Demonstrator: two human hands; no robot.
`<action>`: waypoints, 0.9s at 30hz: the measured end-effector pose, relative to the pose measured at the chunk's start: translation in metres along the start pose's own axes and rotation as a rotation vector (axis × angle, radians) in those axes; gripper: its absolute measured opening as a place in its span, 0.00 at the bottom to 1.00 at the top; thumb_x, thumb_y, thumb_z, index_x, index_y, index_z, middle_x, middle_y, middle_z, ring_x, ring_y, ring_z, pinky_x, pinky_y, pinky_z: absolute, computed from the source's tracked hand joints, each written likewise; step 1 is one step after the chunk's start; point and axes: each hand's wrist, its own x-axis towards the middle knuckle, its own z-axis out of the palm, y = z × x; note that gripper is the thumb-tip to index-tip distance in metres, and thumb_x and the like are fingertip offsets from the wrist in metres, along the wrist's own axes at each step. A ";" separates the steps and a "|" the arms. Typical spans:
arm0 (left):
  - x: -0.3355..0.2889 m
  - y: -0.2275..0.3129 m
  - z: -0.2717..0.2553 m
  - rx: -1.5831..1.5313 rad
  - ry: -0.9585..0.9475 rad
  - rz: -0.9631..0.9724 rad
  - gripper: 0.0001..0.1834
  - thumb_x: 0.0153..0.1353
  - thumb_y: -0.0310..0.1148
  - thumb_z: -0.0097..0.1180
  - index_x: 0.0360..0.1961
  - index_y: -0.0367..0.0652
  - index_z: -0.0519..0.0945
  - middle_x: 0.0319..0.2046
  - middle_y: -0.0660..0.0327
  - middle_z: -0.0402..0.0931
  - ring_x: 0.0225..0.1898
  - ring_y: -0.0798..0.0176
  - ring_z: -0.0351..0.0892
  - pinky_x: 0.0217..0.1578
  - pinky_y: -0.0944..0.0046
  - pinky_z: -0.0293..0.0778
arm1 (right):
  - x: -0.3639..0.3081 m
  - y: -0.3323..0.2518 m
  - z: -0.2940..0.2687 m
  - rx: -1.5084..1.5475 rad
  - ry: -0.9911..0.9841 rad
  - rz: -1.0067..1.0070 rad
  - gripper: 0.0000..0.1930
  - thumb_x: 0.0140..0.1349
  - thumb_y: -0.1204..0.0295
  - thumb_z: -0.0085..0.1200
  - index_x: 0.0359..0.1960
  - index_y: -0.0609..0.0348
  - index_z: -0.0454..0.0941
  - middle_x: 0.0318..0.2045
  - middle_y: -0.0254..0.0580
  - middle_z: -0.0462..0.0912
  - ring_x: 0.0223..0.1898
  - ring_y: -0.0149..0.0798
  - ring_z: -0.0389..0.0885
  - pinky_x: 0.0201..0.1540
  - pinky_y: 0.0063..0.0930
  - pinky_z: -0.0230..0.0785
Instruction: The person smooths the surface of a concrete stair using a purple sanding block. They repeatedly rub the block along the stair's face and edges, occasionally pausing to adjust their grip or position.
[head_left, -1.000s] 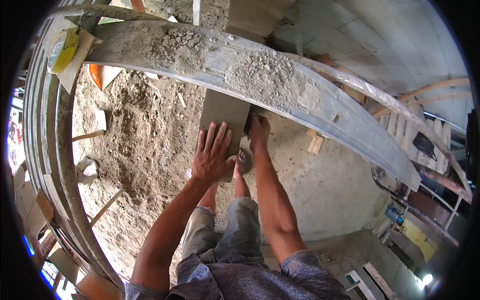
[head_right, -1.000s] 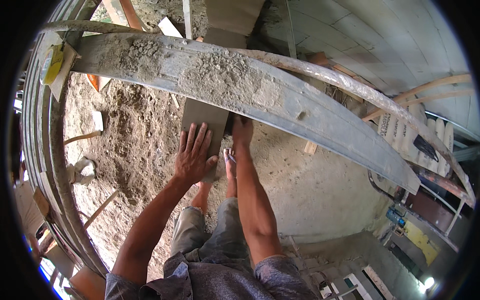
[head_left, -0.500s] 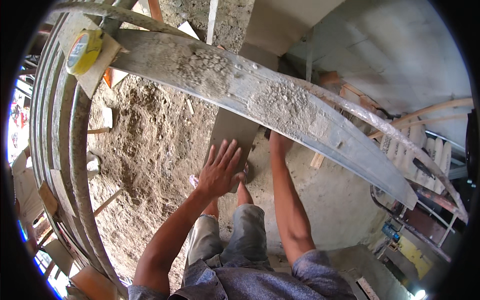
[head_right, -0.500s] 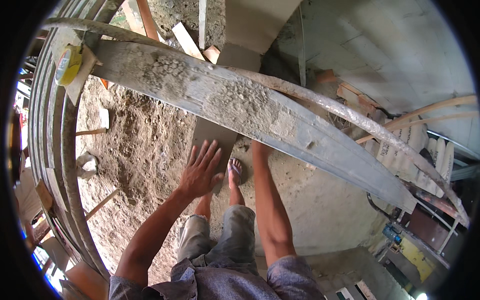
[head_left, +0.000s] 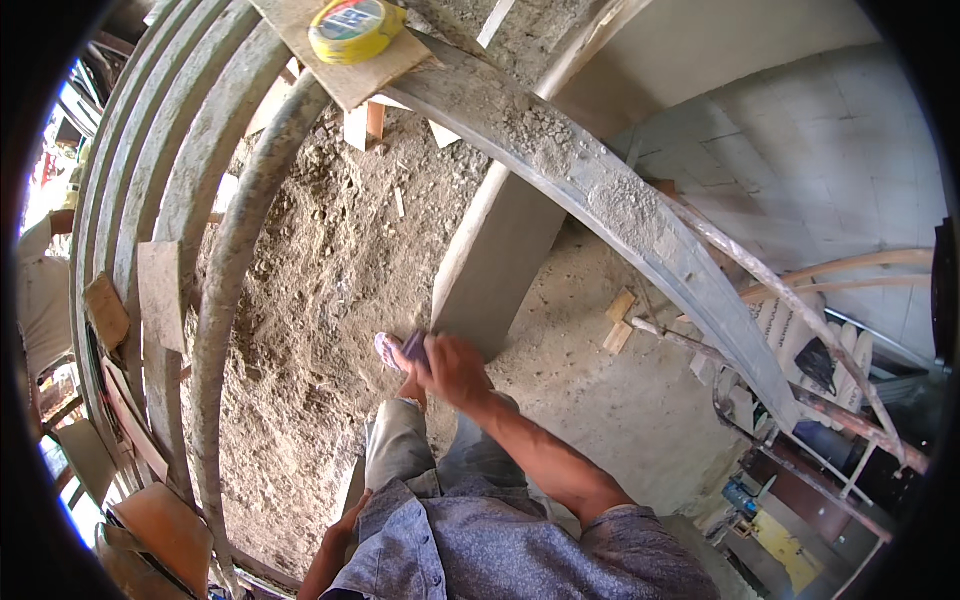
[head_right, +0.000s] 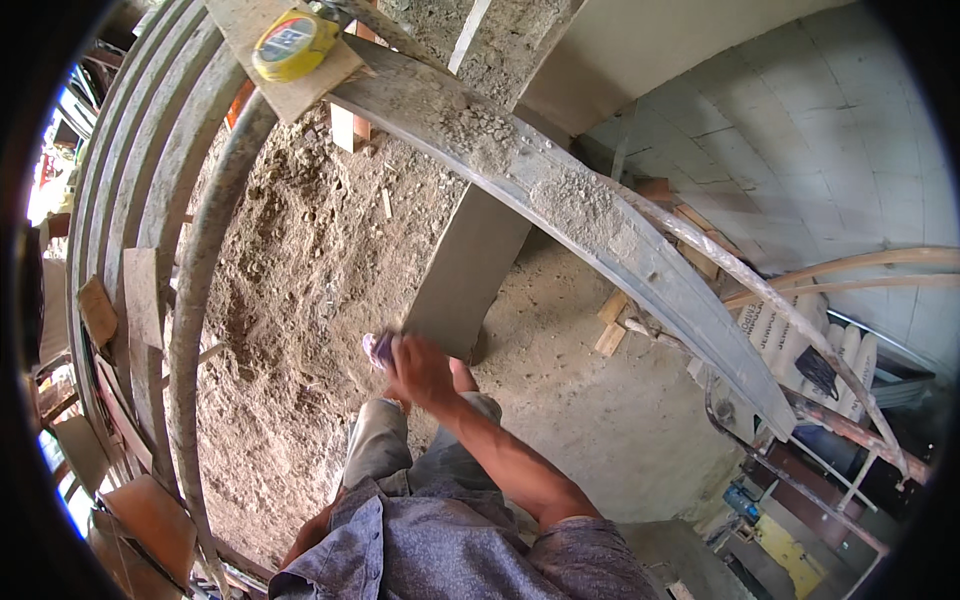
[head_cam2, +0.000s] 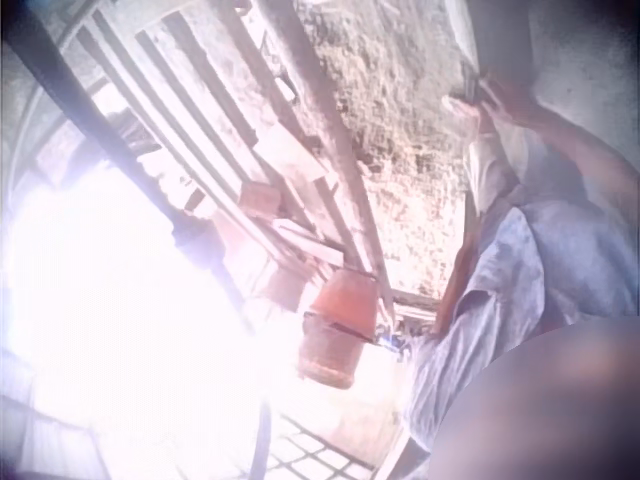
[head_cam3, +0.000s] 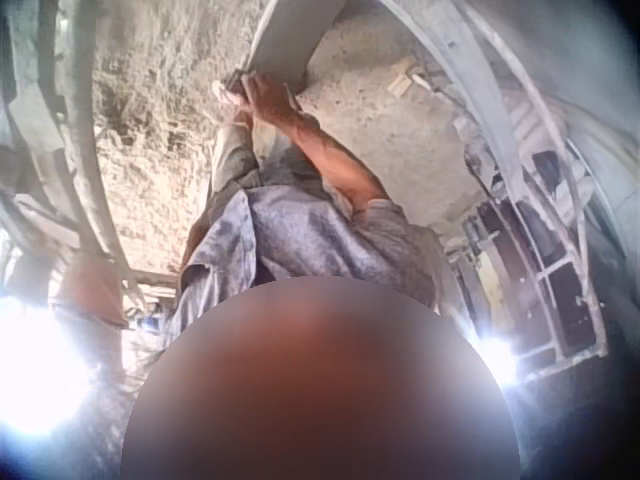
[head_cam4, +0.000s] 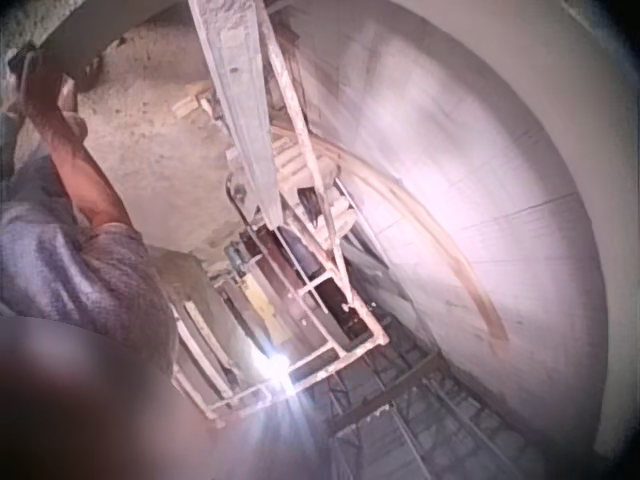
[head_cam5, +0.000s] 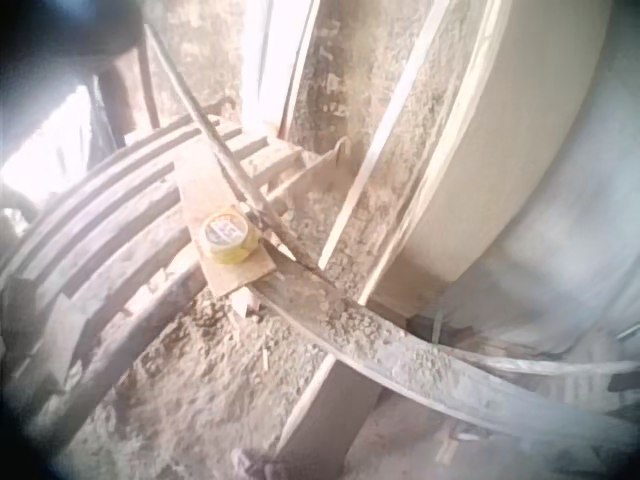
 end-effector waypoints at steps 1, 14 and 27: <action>0.005 -0.009 0.011 -0.037 0.000 0.021 0.34 0.71 0.45 0.52 0.70 0.32 0.64 0.66 0.40 0.68 0.69 0.42 0.65 0.67 0.51 0.64 | 0.012 -0.006 -0.020 -0.038 0.070 0.010 0.24 0.58 0.62 0.65 0.50 0.64 0.73 0.34 0.53 0.79 0.36 0.58 0.81 0.47 0.58 0.73; 0.080 0.166 -0.036 -1.141 -0.104 0.420 0.28 0.70 0.43 0.54 0.63 0.34 0.71 0.58 0.46 0.74 0.59 0.48 0.70 0.59 0.53 0.69 | -0.004 0.019 -0.044 -0.017 0.072 0.116 0.15 0.62 0.62 0.60 0.42 0.57 0.74 0.35 0.53 0.81 0.39 0.56 0.83 0.41 0.53 0.76; 0.076 0.197 -0.011 -1.314 -0.153 0.424 0.22 0.68 0.41 0.56 0.55 0.35 0.78 0.50 0.52 0.81 0.48 0.54 0.76 0.51 0.55 0.74 | 0.008 0.062 -0.044 -0.070 0.174 0.043 0.20 0.64 0.59 0.59 0.49 0.62 0.75 0.39 0.63 0.79 0.45 0.60 0.81 0.49 0.51 0.78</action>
